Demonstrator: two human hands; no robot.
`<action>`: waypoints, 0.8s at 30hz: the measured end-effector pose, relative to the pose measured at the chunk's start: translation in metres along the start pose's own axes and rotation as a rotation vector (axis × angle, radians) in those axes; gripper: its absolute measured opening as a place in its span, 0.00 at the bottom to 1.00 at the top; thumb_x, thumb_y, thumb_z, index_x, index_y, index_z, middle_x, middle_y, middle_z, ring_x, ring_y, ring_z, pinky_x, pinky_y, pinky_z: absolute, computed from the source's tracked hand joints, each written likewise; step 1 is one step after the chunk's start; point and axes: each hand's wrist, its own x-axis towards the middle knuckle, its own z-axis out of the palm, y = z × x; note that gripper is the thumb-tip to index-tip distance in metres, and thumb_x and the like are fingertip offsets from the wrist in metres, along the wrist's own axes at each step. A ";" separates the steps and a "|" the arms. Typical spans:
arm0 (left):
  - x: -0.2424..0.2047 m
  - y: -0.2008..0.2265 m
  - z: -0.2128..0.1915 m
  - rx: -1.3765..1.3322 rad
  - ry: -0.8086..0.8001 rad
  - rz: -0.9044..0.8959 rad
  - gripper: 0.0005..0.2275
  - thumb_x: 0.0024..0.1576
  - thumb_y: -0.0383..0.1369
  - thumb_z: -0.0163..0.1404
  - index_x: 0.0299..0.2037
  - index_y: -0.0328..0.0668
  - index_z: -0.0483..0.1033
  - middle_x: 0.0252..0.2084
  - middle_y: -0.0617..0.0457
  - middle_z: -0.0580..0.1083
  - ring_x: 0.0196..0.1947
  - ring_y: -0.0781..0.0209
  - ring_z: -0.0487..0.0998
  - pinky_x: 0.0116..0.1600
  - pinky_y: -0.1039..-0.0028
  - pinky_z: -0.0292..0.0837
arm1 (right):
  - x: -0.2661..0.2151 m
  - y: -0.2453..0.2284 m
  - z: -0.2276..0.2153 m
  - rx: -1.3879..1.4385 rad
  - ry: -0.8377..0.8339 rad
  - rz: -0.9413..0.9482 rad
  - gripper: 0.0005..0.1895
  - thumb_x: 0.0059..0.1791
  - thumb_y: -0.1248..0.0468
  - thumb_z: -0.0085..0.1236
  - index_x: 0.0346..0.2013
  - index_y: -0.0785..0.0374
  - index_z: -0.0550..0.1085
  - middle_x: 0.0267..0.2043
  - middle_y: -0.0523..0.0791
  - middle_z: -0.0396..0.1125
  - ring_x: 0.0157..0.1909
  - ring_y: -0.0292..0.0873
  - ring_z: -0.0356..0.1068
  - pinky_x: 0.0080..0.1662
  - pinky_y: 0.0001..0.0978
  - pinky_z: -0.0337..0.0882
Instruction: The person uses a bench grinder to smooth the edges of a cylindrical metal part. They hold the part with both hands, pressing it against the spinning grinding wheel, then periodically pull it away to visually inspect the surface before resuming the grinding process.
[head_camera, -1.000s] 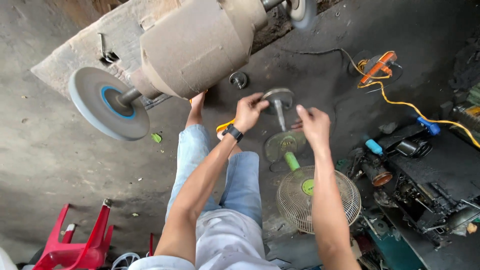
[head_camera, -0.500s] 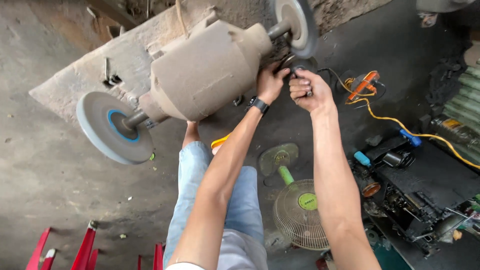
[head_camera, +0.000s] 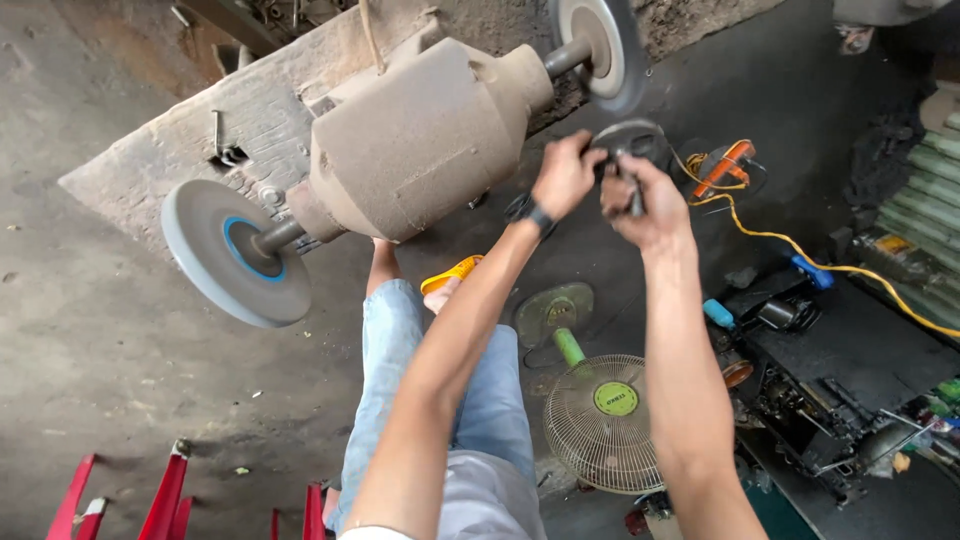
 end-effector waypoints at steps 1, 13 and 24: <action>0.005 -0.002 -0.001 0.000 0.006 -0.003 0.11 0.50 0.35 0.51 0.36 0.34 0.74 0.31 0.41 0.75 0.37 0.45 0.76 0.39 0.62 0.74 | 0.006 -0.003 -0.001 -0.005 -0.003 0.004 0.09 0.45 0.61 0.50 0.30 0.63 0.64 0.15 0.36 0.53 0.17 0.29 0.62 0.25 0.15 0.64; -0.030 -0.036 -0.033 -0.221 -0.023 -0.598 0.21 0.56 0.50 0.42 0.39 0.37 0.74 0.31 0.44 0.75 0.39 0.47 0.76 0.41 0.60 0.70 | -0.015 0.007 0.083 -1.108 0.108 -0.184 0.13 0.47 0.63 0.38 0.28 0.70 0.69 0.08 0.46 0.57 0.10 0.43 0.63 0.20 0.33 0.64; -0.005 0.009 -0.028 -0.018 0.003 -0.176 0.11 0.53 0.31 0.47 0.39 0.27 0.72 0.32 0.36 0.75 0.38 0.42 0.76 0.41 0.64 0.74 | 0.034 0.001 -0.011 0.132 -0.238 0.146 0.07 0.47 0.63 0.46 0.34 0.63 0.61 0.15 0.28 0.45 0.13 0.20 0.49 0.25 0.10 0.56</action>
